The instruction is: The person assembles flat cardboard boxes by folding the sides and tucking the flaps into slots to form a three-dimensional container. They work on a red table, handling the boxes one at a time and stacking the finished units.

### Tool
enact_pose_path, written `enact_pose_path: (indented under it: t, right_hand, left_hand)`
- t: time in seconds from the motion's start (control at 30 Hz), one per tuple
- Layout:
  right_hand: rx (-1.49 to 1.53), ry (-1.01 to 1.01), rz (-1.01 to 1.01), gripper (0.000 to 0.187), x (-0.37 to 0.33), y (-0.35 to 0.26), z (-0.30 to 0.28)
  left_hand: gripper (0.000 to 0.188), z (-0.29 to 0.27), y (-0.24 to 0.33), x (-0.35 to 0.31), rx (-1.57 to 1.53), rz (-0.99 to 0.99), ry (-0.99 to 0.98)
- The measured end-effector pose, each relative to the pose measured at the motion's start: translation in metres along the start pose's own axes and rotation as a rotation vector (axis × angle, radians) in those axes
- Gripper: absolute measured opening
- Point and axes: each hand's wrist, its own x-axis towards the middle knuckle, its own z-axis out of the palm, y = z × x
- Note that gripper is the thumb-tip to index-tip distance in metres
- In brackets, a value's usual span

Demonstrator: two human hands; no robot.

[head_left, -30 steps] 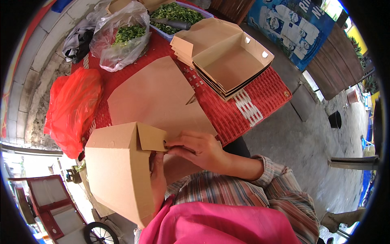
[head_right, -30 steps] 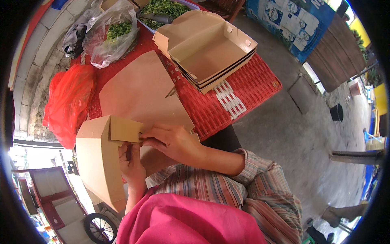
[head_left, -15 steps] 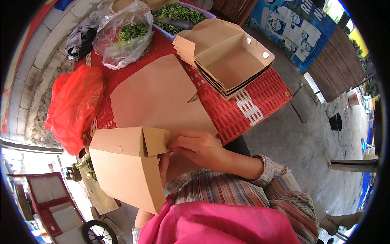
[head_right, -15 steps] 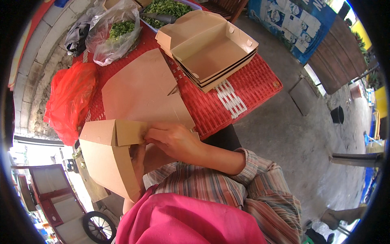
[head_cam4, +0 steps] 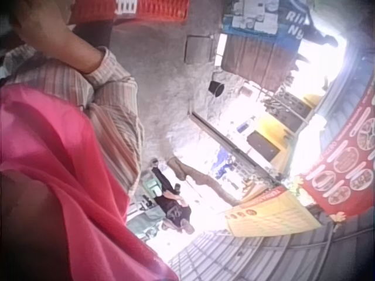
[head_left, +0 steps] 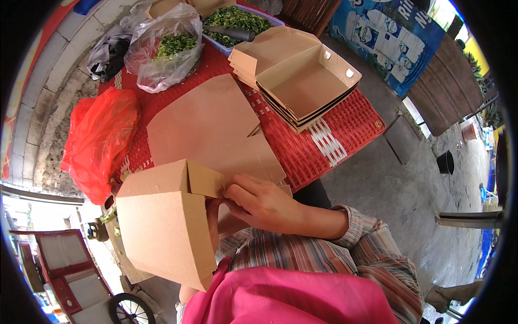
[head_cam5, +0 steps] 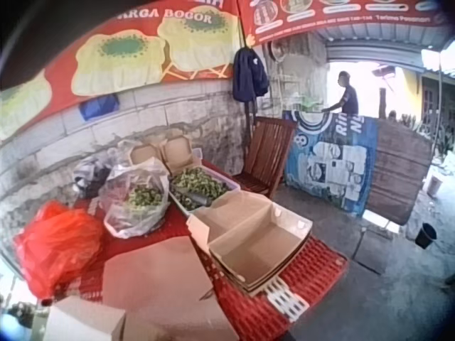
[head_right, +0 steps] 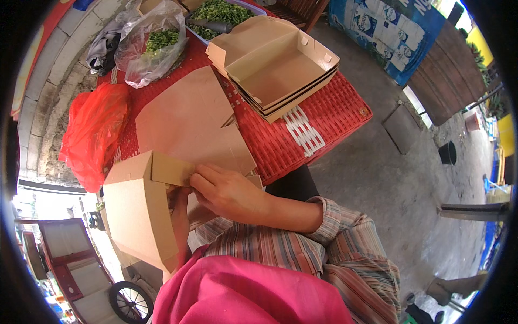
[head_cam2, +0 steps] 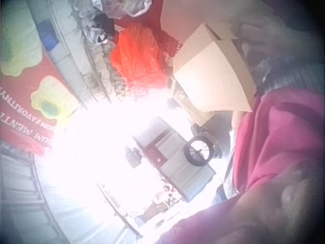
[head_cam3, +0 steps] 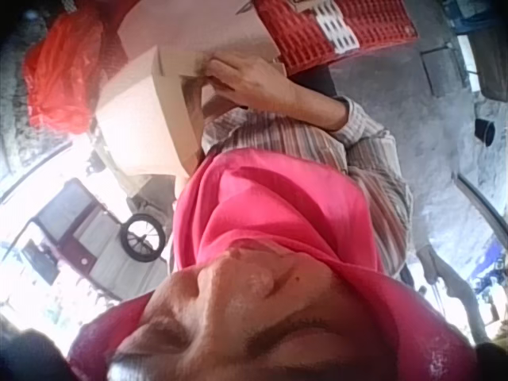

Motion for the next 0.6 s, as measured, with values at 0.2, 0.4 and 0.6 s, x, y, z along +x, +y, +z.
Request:
enact_pose_path:
  t: [0.2,0.4,0.6]
  right_hand:
    - [0.07,-0.094,0.018,0.031,0.005,-0.006,-0.004]
    - [0.215,-0.044,0.043,0.072,0.015,-0.01,0.003]
    - [0.021,-0.193,0.098,0.07,0.011,-0.017,0.008]
  left_hand:
    - [0.044,-0.006,0.005,-0.006,0.023,0.004,0.027]
    - [0.049,-0.005,0.005,-0.013,-0.004,0.018,0.026]
    - [0.053,-0.014,0.01,-0.033,-0.07,0.017,0.083]
